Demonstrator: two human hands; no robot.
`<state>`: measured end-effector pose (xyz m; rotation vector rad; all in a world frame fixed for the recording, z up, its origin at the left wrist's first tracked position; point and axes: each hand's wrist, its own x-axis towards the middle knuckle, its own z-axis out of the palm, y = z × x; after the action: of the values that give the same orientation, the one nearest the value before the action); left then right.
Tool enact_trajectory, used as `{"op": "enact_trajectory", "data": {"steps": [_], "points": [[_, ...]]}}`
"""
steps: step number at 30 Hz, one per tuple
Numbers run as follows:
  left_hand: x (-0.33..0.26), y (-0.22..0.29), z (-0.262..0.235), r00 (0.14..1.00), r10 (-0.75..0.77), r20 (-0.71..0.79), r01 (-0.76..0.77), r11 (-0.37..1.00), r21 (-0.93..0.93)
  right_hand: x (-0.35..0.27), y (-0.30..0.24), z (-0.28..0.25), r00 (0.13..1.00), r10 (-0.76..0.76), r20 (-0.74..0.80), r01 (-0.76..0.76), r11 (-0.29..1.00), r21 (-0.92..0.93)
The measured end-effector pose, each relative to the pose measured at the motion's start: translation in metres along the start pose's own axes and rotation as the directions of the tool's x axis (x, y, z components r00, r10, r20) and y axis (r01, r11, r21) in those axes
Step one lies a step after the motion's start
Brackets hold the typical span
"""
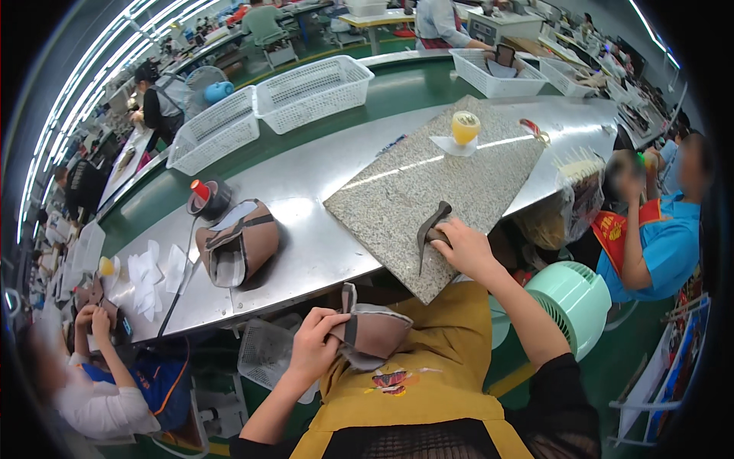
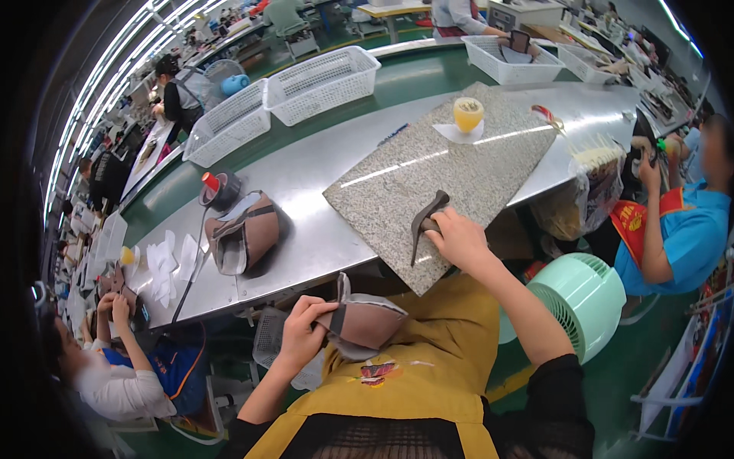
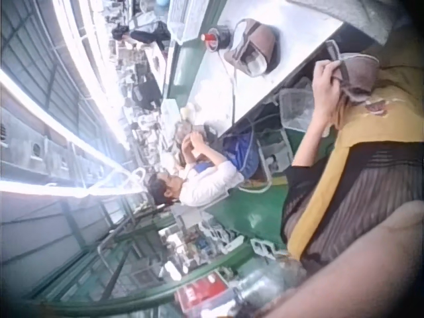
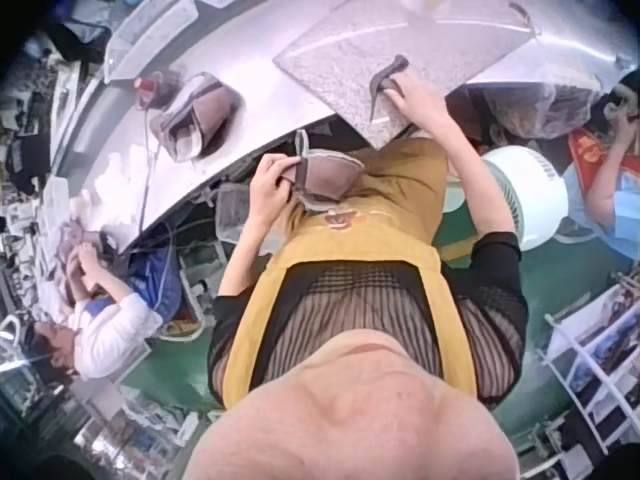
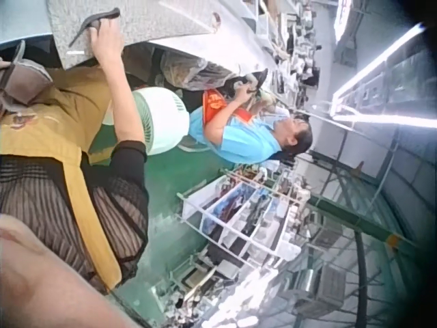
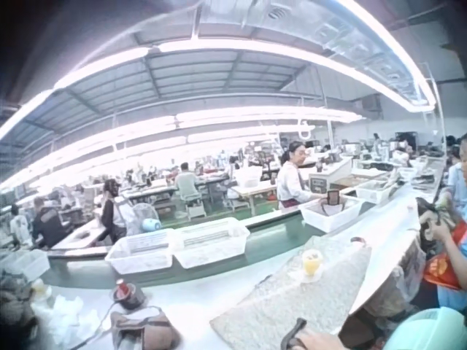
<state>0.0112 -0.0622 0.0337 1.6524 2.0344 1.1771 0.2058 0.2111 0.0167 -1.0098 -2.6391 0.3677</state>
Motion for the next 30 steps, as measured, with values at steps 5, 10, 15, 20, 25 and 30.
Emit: {"op": "enact_trajectory", "data": {"steps": [5,10,15,20,25,30], "points": [[-0.010,0.019,-0.022,0.998,-0.048,-0.032,0.050,0.996,0.080,-0.003,-0.051,-0.082,0.906,-0.297,-0.302,0.392,0.858,0.332],[-0.005,0.040,-0.034,0.999,-0.010,-0.050,0.019,0.982,0.190,-0.064,-0.112,-0.177,0.717,-0.289,-0.634,0.681,0.098,0.726],[0.010,0.067,-0.036,0.994,0.030,-0.107,-0.009,0.982,0.190,-0.087,-0.125,-0.182,0.588,-0.271,-0.762,0.696,-0.310,0.648],[0.029,0.069,-0.039,0.988,-0.068,-0.139,0.082,0.992,0.099,-0.092,-0.129,-0.170,0.574,-0.243,-0.782,0.678,-0.393,0.621],[0.073,0.056,-0.035,0.991,0.013,-0.132,-0.039,0.979,-0.200,-0.093,-0.128,-0.162,0.562,-0.202,-0.802,0.708,-0.385,0.592],[0.118,0.044,-0.020,0.982,0.001,-0.191,-0.122,0.772,-0.623,-0.084,-0.127,-0.158,0.552,-0.194,-0.811,0.732,-0.353,0.582]]}}
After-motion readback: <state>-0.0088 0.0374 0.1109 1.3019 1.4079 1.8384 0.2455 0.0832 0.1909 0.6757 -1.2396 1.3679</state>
